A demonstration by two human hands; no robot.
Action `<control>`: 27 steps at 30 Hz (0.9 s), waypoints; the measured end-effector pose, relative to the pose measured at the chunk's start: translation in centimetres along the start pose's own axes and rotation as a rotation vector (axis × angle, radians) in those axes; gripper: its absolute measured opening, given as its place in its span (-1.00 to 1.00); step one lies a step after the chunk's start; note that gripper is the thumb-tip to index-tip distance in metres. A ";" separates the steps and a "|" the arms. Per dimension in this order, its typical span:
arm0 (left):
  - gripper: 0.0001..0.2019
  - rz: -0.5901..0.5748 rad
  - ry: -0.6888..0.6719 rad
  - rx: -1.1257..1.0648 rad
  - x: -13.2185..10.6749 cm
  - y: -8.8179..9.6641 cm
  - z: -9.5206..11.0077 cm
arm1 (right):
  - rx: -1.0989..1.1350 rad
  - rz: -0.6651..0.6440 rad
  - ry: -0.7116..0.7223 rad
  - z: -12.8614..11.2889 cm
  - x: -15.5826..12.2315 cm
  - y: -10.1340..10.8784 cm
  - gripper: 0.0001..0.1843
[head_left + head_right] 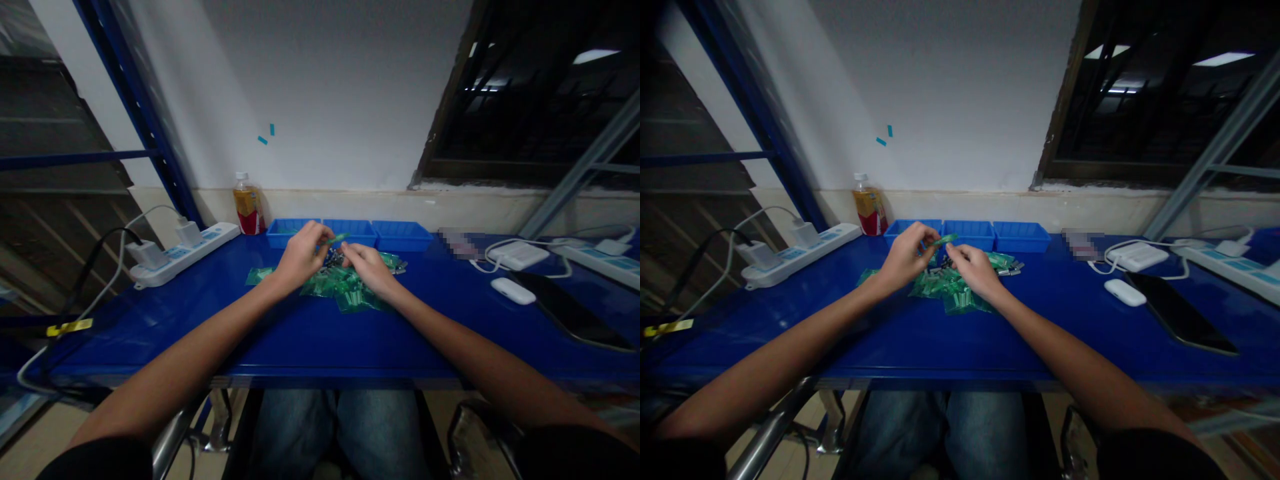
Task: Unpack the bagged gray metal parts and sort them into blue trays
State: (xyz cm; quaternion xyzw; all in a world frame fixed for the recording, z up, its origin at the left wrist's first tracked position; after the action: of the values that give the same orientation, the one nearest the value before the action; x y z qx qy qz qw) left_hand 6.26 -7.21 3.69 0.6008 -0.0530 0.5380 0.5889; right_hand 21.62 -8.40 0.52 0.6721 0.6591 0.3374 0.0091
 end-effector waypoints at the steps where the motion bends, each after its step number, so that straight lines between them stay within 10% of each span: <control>1: -0.87 -0.030 -0.078 0.010 -0.2 -0.1 0.9 | 0.111 0.009 -0.040 0.1 0.1 -0.1 -0.50; 8: -0.80 -0.170 -0.152 -0.057 -0.4 -0.7 1.6 | 0.294 0.068 -0.079 0.1 0.1 0.3 -0.64; 14: -0.60 -0.231 0.549 -0.588 0.0 -1.1 -0.6 | -0.403 0.086 0.327 -1.3 -0.7 0.6 -0.63; 19: -0.78 -0.178 0.786 -0.691 0.4 -1.5 -3.6 | -0.554 0.020 0.440 -1.4 -0.4 0.4 -0.53; 27: -0.64 0.142 0.880 -0.587 2.3 1.3 -10.5 | -0.946 -0.151 0.063 3.1 2.1 6.5 -0.60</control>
State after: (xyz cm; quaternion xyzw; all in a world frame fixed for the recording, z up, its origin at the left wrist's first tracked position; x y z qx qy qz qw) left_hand 0.22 1.70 3.26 0.1231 0.0102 0.7402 0.6610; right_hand 28.59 -6.04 1.98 0.5340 0.4800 0.6188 0.3186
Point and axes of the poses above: each hand's wrist, its own x-axis towards the middle knuckle, its own y-axis out of the back of the hand, z = x × y, the point moved 4 cm from there along x, towards the middle knuckle, and after that the axes turned 1 degree about -x, right-handed, at the moved point
